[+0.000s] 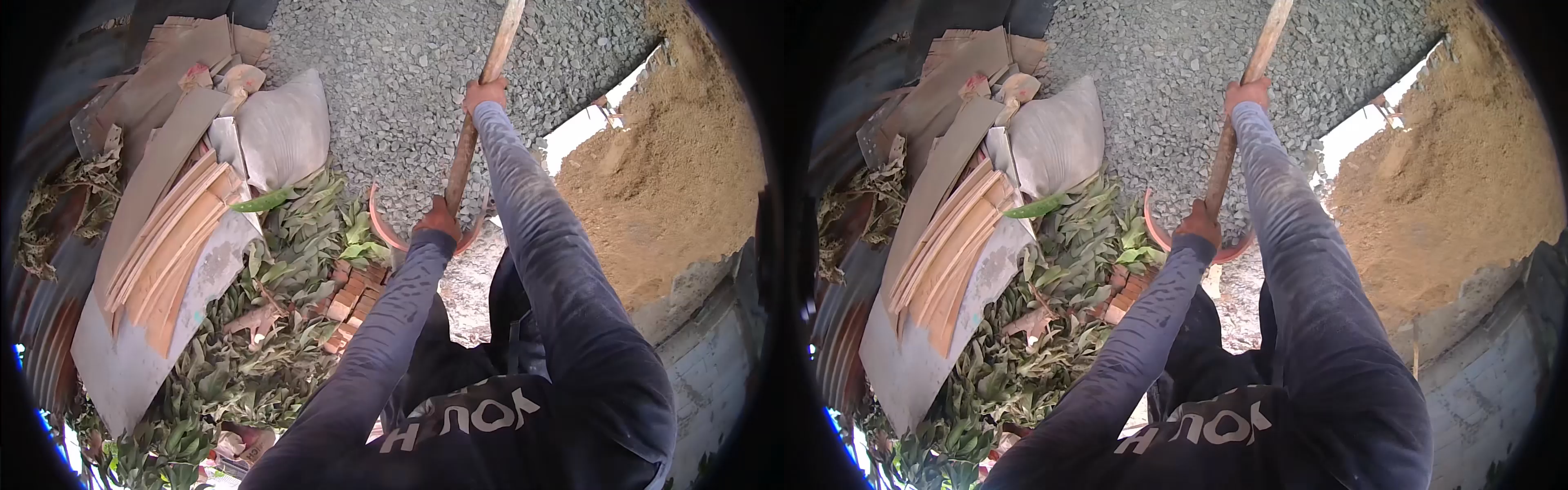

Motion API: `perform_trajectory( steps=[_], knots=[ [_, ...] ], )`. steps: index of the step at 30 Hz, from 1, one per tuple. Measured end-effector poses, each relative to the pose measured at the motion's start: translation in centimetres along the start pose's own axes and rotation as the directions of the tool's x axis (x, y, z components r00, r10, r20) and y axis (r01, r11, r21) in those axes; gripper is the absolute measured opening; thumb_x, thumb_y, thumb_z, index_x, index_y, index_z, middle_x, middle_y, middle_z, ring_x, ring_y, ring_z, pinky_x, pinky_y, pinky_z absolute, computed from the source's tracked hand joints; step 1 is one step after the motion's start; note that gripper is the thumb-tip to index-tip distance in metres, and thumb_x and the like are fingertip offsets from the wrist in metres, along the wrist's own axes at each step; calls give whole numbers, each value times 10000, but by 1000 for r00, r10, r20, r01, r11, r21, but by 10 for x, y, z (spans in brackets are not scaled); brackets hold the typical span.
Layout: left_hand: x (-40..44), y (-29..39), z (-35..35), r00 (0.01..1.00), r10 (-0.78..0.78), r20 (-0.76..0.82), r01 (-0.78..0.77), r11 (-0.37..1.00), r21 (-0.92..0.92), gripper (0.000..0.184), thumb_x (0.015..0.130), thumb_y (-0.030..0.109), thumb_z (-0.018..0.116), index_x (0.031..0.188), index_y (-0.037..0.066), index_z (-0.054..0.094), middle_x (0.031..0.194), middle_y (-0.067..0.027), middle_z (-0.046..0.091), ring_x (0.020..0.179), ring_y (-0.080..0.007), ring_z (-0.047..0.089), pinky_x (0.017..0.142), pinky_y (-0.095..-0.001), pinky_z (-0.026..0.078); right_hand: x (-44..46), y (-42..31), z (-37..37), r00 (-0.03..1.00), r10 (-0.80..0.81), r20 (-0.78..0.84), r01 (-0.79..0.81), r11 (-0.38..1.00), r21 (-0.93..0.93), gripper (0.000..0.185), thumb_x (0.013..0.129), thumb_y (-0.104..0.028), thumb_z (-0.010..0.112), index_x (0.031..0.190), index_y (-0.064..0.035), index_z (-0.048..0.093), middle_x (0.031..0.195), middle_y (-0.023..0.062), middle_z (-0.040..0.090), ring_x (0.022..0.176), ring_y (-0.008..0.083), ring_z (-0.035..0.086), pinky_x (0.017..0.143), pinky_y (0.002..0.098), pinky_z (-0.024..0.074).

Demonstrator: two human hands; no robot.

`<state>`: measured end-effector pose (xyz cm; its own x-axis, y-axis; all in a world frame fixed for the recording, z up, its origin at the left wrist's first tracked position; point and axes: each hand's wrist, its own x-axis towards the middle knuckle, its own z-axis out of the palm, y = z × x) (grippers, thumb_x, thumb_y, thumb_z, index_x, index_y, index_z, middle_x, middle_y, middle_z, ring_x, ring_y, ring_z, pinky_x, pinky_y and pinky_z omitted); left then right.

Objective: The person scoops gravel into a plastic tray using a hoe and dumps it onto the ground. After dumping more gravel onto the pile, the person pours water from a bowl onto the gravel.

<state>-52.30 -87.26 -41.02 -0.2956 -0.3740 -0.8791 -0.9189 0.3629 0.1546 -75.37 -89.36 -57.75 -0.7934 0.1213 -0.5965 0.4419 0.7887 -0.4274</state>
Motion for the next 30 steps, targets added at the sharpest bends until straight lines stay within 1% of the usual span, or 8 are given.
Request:
perform_trajectory(
  steps=[3,5,7,11,14,19,21,30],
  knots=[
    [-7,17,20,997,-51,61,55,997,-61,408,757,249,635,1069,72,440,919,-227,641,889,-410,621,785,-474,484,-15,-22,-30,921,235,309,-180,964,-196,514,788,-146,563,1197,50,322,884,214,642,758,300,673,747,357,533],
    [-38,-16,40,989,-99,109,107,992,-72,411,754,245,629,1070,66,437,931,-232,635,893,-402,622,795,-477,479,-69,-7,-27,935,259,241,-188,941,-282,564,771,-134,574,1232,59,315,966,228,633,833,293,669,779,356,527],
    [-76,-60,53,976,-142,162,155,986,-69,405,757,240,623,1071,65,437,934,-233,633,895,-399,622,800,-480,477,-92,73,27,967,207,149,-162,948,-273,413,763,-118,598,1097,31,408,871,203,640,634,292,666,568,370,544],
    [-163,-147,65,962,-179,207,188,982,-28,372,763,227,610,1047,62,436,913,-245,633,882,-411,623,771,-489,488,-211,137,45,930,354,101,-280,859,-428,408,769,-124,616,1110,25,451,961,223,635,872,275,657,728,377,531],
    [-222,-216,90,985,-150,82,143,986,85,346,769,224,599,1029,62,437,889,-257,633,851,-423,627,752,-497,492,-269,228,90,904,373,208,-209,811,-546,403,791,-115,600,1138,12,439,974,212,635,841,252,651,687,351,523],
    [-277,-291,12,900,-207,383,179,978,107,357,786,250,577,1049,59,431,910,-269,629,895,-455,607,783,-512,480,-422,146,23,699,663,268,-665,740,-96,387,820,-69,562,1159,-18,381,838,153,610,632,249,620,480,372,496],
    [-304,-311,-2,867,-245,434,208,969,131,380,784,268,582,1059,57,427,940,-271,624,919,-462,599,795,-511,477,-455,171,29,688,692,219,-700,712,-53,354,827,-57,554,1127,-33,368,734,129,562,508,222,565,377,349,449],
    [-371,-318,-47,860,-166,482,145,986,82,521,774,380,582,1174,76,444,1058,-297,589,972,-447,588,840,-530,453,-509,135,-24,708,635,308,-668,744,0,446,821,-79,595,1148,-19,298,764,160,557,471,235,569,404,376,519]
  ],
)
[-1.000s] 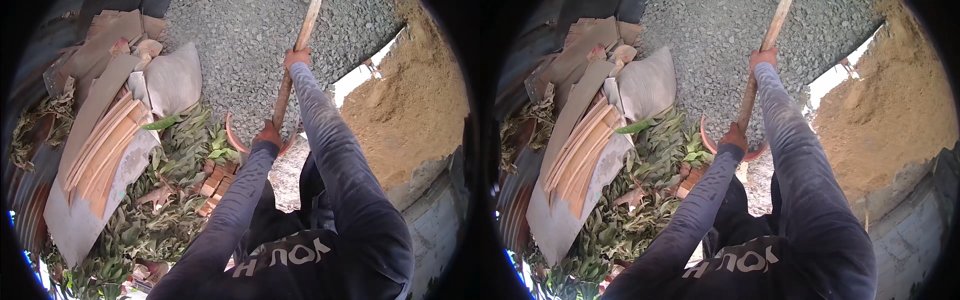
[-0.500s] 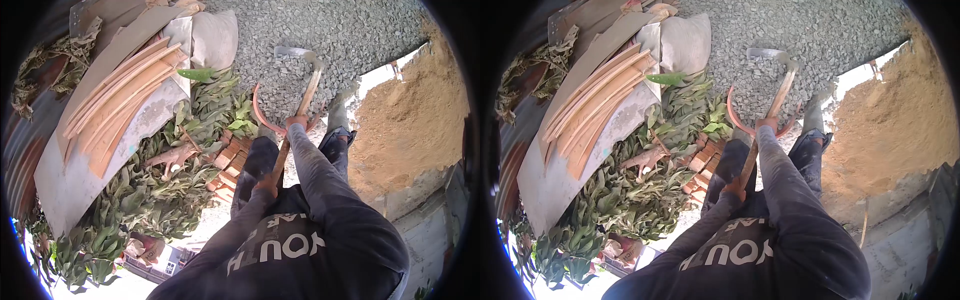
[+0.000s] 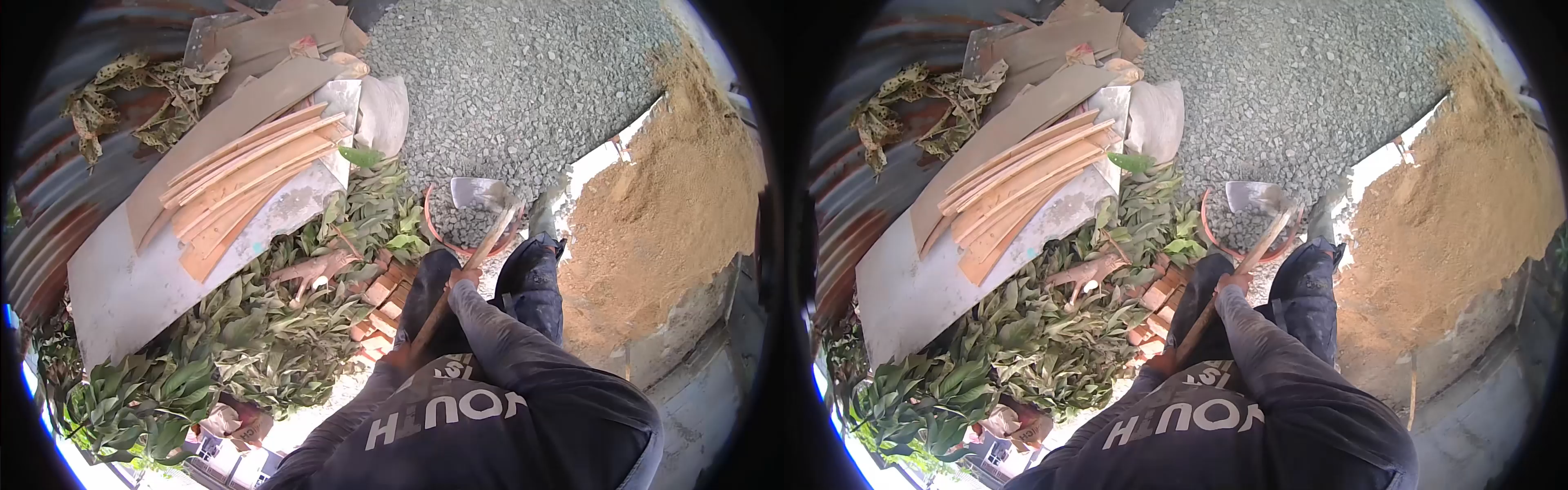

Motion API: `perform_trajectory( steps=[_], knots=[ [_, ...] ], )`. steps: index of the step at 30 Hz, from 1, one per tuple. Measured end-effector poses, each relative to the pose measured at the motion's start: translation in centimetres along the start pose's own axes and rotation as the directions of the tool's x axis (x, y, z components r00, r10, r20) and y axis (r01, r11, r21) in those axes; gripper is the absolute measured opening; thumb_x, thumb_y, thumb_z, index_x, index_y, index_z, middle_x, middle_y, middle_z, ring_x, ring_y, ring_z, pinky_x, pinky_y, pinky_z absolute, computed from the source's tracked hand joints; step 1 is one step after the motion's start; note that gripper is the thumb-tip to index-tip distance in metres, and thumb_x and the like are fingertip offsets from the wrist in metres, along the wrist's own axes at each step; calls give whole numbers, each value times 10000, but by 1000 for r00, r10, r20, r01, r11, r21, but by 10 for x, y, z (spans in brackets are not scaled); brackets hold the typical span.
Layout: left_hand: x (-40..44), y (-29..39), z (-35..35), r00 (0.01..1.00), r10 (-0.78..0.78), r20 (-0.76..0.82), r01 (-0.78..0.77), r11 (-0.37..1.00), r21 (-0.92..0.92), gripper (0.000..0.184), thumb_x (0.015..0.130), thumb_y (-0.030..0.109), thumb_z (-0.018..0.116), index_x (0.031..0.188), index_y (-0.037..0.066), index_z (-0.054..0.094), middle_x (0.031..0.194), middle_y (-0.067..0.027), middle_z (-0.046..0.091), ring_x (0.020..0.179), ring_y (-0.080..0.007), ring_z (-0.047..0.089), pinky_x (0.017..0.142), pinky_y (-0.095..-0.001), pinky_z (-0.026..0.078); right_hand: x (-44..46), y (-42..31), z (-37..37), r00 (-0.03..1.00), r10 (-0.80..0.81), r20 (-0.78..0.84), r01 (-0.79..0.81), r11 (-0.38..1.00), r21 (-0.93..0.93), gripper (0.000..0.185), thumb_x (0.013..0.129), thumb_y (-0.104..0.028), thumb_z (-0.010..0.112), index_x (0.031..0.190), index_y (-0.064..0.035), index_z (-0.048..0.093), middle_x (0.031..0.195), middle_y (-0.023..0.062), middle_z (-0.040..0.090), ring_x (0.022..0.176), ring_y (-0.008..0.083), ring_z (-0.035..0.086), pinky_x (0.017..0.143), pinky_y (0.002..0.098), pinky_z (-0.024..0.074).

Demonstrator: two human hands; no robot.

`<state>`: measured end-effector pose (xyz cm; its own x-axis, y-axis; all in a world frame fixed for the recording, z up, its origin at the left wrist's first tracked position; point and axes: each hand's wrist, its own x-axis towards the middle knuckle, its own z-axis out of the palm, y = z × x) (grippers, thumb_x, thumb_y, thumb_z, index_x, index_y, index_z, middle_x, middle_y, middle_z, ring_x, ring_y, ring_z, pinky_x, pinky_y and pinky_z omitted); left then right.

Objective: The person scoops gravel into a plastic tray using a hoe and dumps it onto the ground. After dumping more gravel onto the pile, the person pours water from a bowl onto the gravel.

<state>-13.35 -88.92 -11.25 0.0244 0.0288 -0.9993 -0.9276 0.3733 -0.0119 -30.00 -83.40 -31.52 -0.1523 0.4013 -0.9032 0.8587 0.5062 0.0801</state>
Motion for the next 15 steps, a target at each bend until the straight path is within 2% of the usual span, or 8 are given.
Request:
perform_trajectory(
  steps=[2,5,8,10,12,13,14,15],
  knots=[
    [-4,30,-24,992,-6,-130,13,998,56,539,769,376,590,1189,74,443,1028,-293,599,967,-444,588,838,-524,457,14,-30,-8,994,-101,30,98,991,86,501,823,-148,633,1194,-9,325,806,162,581,498,231,584,430,363,535],
    [-14,93,-82,896,176,-408,-117,979,166,475,767,388,627,1053,32,497,941,-259,626,900,-421,610,799,-489,480,24,-120,-63,908,-338,247,384,908,-166,499,822,-284,638,1205,-46,425,909,174,628,661,268,639,607,395,560],
    [6,146,-157,803,338,-491,-202,929,309,557,747,434,650,1061,-15,548,969,-256,627,933,-410,605,817,-464,479,21,-192,-171,678,-730,84,682,582,-443,469,813,-405,610,1165,-107,522,999,171,649,869,288,642,814,390,507],
    [40,166,-215,705,477,-525,-249,859,446,589,713,498,663,989,-20,610,976,-253,630,951,-412,597,832,-450,473,1,-211,-271,661,-750,-38,696,631,-343,464,794,-441,612,1139,-140,543,1007,176,655,989,320,607,904,382,446],
    [43,208,-301,778,416,-471,-74,805,589,622,707,581,654,875,-17,648,878,-203,658,818,-344,642,750,-412,494,28,-211,-348,615,-762,-205,672,642,-369,425,803,-390,617,1119,-117,541,939,162,671,918,317,634,840,375,482],
    [12,227,-327,859,341,-381,-58,806,590,642,712,610,638,860,-15,652,816,-170,655,745,-297,634,700,-392,489,52,-191,-382,560,-764,-320,671,645,-365,350,820,-332,604,1076,-99,551,801,143,668,729,281,654,689,371,521],
    [-19,248,-349,925,254,-284,-37,803,595,665,718,638,621,845,-13,655,754,-137,652,672,-251,627,650,-371,485,74,-167,-417,615,-696,-370,690,702,-174,261,828,-282,594,988,-76,567,673,104,622,553,226,605,529,356,502],
    [-2,241,-372,932,181,-315,48,798,601,662,727,666,596,847,19,664,652,-83,615,557,-189,563,573,-347,452,84,-125,-455,624,-651,-433,677,727,-118,224,828,-253,590,954,-70,568,652,90,602,528,201,582,494,351,485]
  ],
)
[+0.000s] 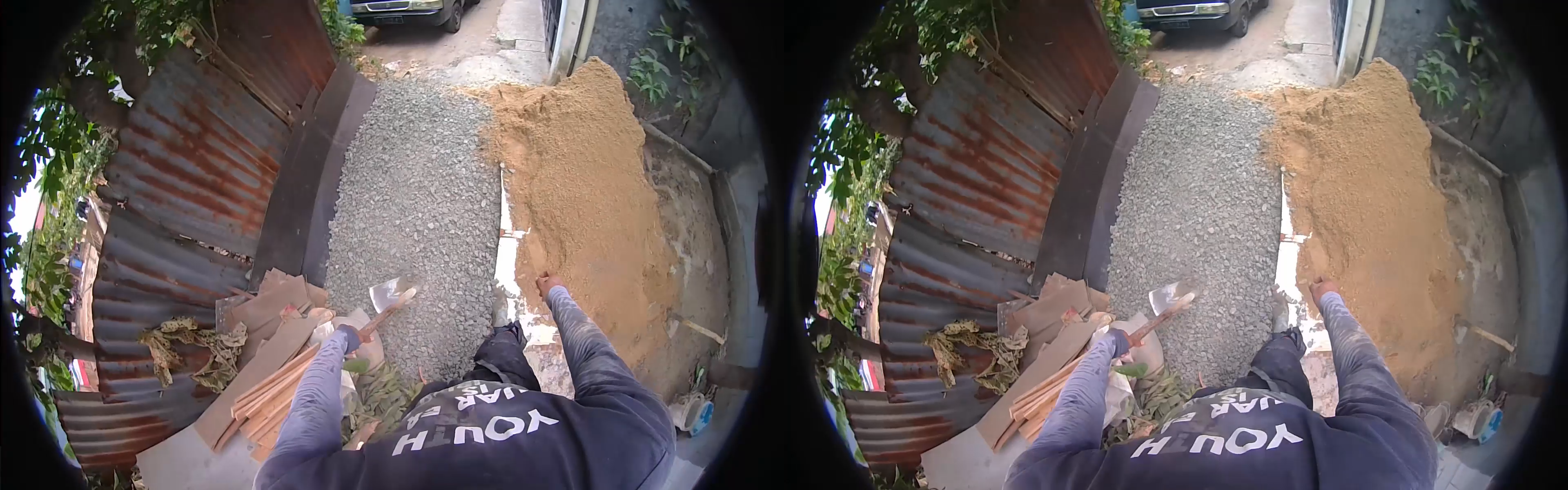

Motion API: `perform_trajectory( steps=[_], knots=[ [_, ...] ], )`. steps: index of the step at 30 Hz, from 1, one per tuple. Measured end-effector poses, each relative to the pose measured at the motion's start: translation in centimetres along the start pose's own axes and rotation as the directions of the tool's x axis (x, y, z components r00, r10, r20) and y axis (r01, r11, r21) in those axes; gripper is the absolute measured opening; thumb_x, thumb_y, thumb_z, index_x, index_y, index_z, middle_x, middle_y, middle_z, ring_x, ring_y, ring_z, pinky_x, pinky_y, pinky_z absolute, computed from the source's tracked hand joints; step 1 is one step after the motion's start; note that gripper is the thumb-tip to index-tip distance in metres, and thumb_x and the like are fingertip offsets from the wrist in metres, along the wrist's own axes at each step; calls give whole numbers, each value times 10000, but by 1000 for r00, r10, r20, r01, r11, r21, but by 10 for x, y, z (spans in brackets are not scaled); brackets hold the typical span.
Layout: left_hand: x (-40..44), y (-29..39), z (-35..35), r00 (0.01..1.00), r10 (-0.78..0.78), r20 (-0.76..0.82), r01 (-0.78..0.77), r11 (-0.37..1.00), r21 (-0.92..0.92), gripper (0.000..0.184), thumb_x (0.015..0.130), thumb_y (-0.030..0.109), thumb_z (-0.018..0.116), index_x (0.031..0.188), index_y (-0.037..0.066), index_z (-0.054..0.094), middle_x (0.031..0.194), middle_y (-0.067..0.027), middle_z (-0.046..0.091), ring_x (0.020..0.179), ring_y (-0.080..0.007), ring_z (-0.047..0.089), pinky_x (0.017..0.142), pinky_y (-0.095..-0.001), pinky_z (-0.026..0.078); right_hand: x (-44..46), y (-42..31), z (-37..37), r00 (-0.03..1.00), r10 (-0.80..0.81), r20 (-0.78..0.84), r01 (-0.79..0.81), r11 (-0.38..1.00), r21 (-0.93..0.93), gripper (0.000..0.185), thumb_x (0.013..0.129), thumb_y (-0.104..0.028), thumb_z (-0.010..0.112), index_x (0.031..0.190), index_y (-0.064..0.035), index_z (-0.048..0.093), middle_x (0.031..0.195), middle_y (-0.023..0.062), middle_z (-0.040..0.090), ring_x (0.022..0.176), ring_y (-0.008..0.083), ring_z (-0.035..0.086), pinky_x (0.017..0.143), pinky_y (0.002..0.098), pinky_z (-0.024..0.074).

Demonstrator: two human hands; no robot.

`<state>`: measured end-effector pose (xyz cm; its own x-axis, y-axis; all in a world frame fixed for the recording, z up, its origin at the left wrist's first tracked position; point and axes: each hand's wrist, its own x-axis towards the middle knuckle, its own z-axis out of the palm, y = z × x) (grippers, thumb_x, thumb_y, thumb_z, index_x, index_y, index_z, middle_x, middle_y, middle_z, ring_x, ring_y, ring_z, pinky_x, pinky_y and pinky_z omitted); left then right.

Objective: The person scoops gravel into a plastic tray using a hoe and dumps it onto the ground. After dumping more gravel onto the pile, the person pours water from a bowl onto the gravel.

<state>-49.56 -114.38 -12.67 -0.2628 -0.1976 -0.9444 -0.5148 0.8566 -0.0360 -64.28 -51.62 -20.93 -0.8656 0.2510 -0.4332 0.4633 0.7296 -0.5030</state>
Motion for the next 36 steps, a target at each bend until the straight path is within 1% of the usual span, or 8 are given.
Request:
perform_trajectory(
  steps=[4,5,9,13,16,28,33,36],
  knots=[
    [45,-10,-16,907,244,-344,-31,852,523,520,745,540,643,1009,93,669,1003,-142,661,944,-244,634,795,-353,498,-75,147,-100,957,222,-186,-218,975,43,146,813,-183,581,880,-56,555,625,79,581,504,187,560,455,357,466],
    [31,8,-13,906,172,-386,-124,981,147,494,756,464,644,1127,139,630,1190,-141,590,1145,-270,543,919,-373,463,-100,194,-106,938,261,-229,-248,965,82,133,807,-167,579,875,-56,553,620,81,578,500,189,558,455,358,465],
    [14,65,18,800,213,-561,2,934,357,390,850,329,530,1212,193,579,1309,-94,506,1206,-264,491,988,-423,403,-280,349,-83,880,413,-236,-455,875,-165,210,803,-183,551,961,-49,587,732,120,639,579,223,633,492,359,514],
    [-41,65,40,717,256,-649,-51,947,318,353,835,320,573,1167,204,593,1244,-57,499,1217,-259,435,969,-447,379,-505,374,-13,796,412,443,127,603,-788,407,825,-345,517,1071,-46,643,1103,193,615,1072,296,577,891,381,468],
    [-14,39,42,615,357,-702,-126,924,360,433,782,288,647,1206,246,572,1276,-69,488,1220,-257,438,978,-405,398,-623,281,1,792,489,365,-421,871,-253,237,829,-259,595,845,-30,654,792,166,663,658,238,664,628,365,524],
    [-22,22,148,84,392,-916,-566,775,280,516,735,184,680,1226,130,529,1324,-117,437,1210,-318,415,995,-433,350,-399,369,16,955,266,132,-204,912,-355,279,842,-272,584,1012,-51,600,828,140,667,699,245,656,625,366,522],
    [134,-27,351,672,129,-729,-629,620,-470,270,830,177,652,1064,47,621,887,-78,669,728,-170,625,666,-288,500,-220,222,75,878,315,361,-35,793,-608,385,816,-381,541,1036,-76,621,983,192,649,937,364,614,842,422,474],
    [206,-19,412,968,-106,-227,-157,446,-881,217,878,185,598,1051,58,626,865,-57,667,628,-111,574,532,-275,457,-121,271,208,834,222,504,99,840,-534,417,832,-400,545,1114,-97,596,1043,171,643,1007,337,597,898,400,457]
  ],
)
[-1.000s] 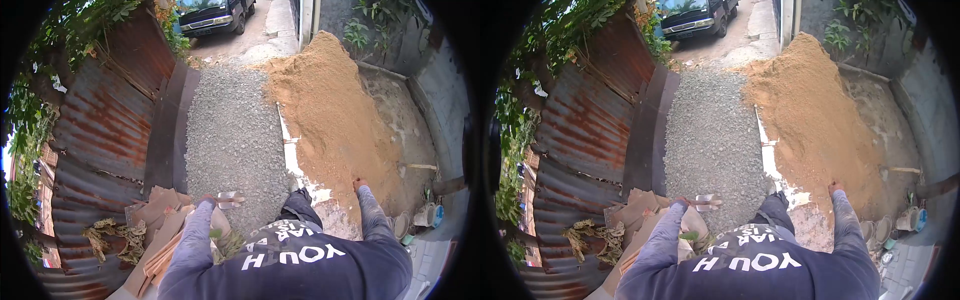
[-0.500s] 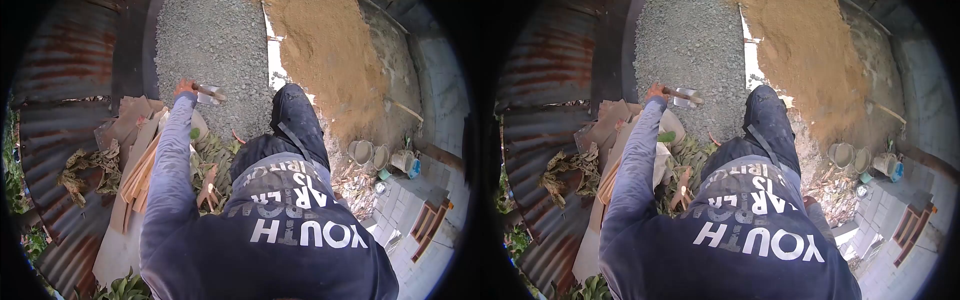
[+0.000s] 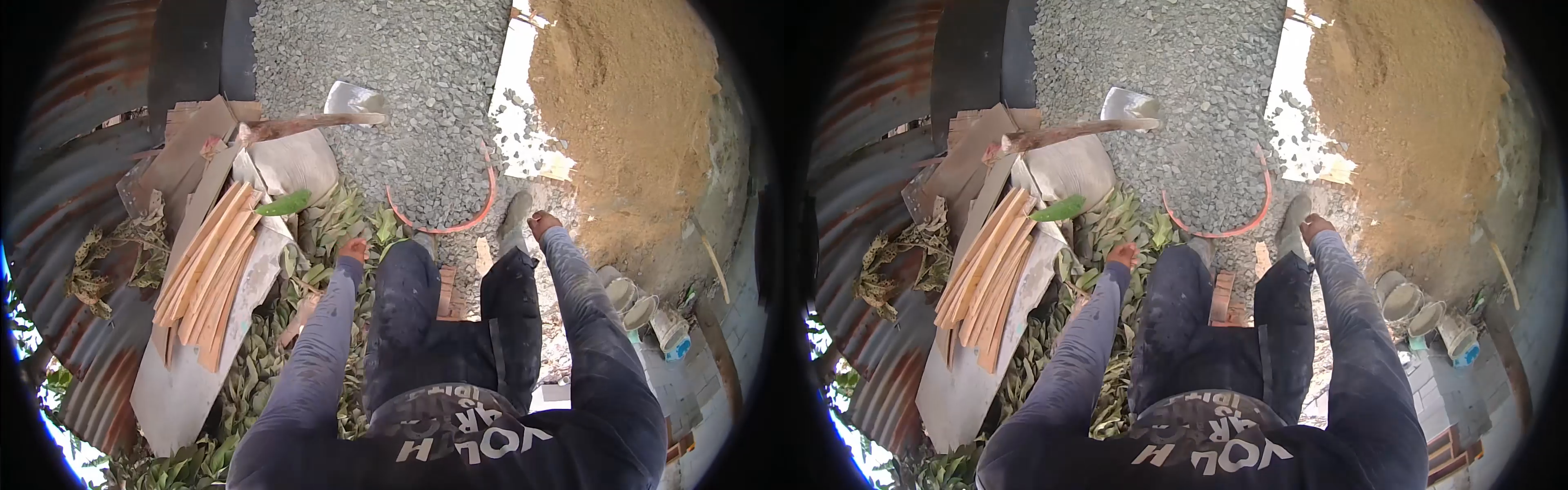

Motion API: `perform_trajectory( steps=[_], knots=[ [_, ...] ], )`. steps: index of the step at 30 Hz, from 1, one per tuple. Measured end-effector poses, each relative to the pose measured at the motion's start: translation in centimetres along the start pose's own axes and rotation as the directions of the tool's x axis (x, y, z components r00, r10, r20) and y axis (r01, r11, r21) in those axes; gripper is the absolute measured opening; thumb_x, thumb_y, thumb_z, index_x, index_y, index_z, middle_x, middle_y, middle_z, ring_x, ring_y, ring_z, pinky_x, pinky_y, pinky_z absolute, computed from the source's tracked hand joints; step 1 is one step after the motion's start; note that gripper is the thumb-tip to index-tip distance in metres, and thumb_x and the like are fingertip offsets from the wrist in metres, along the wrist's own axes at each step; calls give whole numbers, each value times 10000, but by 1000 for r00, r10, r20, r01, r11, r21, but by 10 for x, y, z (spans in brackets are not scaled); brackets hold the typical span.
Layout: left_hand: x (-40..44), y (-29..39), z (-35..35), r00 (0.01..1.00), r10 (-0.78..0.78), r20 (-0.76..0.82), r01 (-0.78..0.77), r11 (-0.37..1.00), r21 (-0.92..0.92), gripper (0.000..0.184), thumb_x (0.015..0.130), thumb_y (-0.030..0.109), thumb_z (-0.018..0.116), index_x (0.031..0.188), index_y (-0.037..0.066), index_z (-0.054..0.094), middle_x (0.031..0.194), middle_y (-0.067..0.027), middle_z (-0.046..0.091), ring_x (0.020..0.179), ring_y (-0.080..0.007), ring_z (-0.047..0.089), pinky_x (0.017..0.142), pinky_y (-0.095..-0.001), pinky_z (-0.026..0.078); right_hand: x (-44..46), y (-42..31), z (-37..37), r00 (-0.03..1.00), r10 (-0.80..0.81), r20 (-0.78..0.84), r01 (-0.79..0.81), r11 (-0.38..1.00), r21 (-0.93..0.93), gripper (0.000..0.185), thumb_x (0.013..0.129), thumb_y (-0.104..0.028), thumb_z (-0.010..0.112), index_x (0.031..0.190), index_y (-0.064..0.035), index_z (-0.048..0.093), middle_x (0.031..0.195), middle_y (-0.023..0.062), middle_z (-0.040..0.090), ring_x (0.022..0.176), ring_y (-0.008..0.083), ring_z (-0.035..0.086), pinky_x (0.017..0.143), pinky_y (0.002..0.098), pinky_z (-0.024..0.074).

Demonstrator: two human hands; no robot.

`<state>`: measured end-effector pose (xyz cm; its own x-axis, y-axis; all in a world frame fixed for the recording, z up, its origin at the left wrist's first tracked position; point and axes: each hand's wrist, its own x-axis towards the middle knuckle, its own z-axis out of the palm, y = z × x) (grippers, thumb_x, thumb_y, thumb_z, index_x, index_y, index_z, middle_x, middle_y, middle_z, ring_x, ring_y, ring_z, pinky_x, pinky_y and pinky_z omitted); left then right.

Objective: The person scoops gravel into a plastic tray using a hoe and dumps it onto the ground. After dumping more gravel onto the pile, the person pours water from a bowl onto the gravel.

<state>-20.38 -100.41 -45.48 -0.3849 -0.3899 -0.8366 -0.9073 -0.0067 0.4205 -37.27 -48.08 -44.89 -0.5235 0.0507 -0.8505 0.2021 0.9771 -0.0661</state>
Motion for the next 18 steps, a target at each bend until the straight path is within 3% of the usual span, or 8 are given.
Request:
perform_trajectory(
  steps=[2,5,6,8,11,13,17,18],
  knots=[
    [48,-54,33,984,-178,3,177,981,82,211,888,194,585,1045,59,627,847,-55,666,588,-96,548,485,-280,428,92,-19,42,999,1,54,-3,999,39,424,845,-390,541,1148,-96,579,1076,160,637,1034,327,588,902,398,453],
    [176,-139,68,995,94,42,-102,836,540,219,880,202,547,1033,69,631,913,-110,676,801,-235,635,730,-337,498,215,-20,130,993,116,-37,-102,960,262,530,878,-506,449,1155,-70,569,1085,172,630,1030,348,584,913,401,438],
    [214,-135,98,989,103,-102,-41,875,482,271,884,247,532,1056,55,616,933,-150,660,886,-290,616,814,-369,472,250,-31,140,976,210,-61,-172,909,379,586,883,-559,412,1134,-58,582,1078,174,631,1025,358,584,912,408,432],
    [273,-138,127,977,94,-194,-12,921,389,333,894,309,515,1033,20,604,961,-169,646,888,-292,611,797,-378,466,310,-15,188,994,105,-22,-90,925,368,664,881,-625,345,1092,-53,608,1034,215,634,1000,382,584,894,442,417],
    [317,-110,165,936,-276,-216,248,958,-146,445,929,434,424,1049,43,599,911,-57,627,695,-178,575,608,-329,454,339,-19,225,974,226,11,-197,822,534,779,816,-704,395,922,17,670,909,213,650,922,342,608,825,418,440],
    [321,-97,175,876,-420,-237,339,886,-317,491,914,494,408,1043,65,609,909,-35,619,630,-157,539,557,-313,425,325,-44,217,965,264,-8,-195,733,652,851,779,-757,396,833,44,677,795,199,655,829,313,628,773,398,456],
    [339,-105,181,841,-505,-196,390,815,-429,595,879,576,422,1160,74,576,1003,-43,624,705,-203,586,606,-350,465,324,-54,194,973,176,146,-225,620,752,880,719,-817,400,728,20,671,650,130,634,684,246,622,691,341,456],
    [342,-106,176,865,-487,-120,393,807,-441,640,855,616,426,1230,106,517,1117,-62,568,864,-252,535,703,-432,429,329,-52,199,964,207,165,-262,649,715,896,714,-823,394,749,29,672,678,151,640,717,270,624,712,360,456]
  ],
)
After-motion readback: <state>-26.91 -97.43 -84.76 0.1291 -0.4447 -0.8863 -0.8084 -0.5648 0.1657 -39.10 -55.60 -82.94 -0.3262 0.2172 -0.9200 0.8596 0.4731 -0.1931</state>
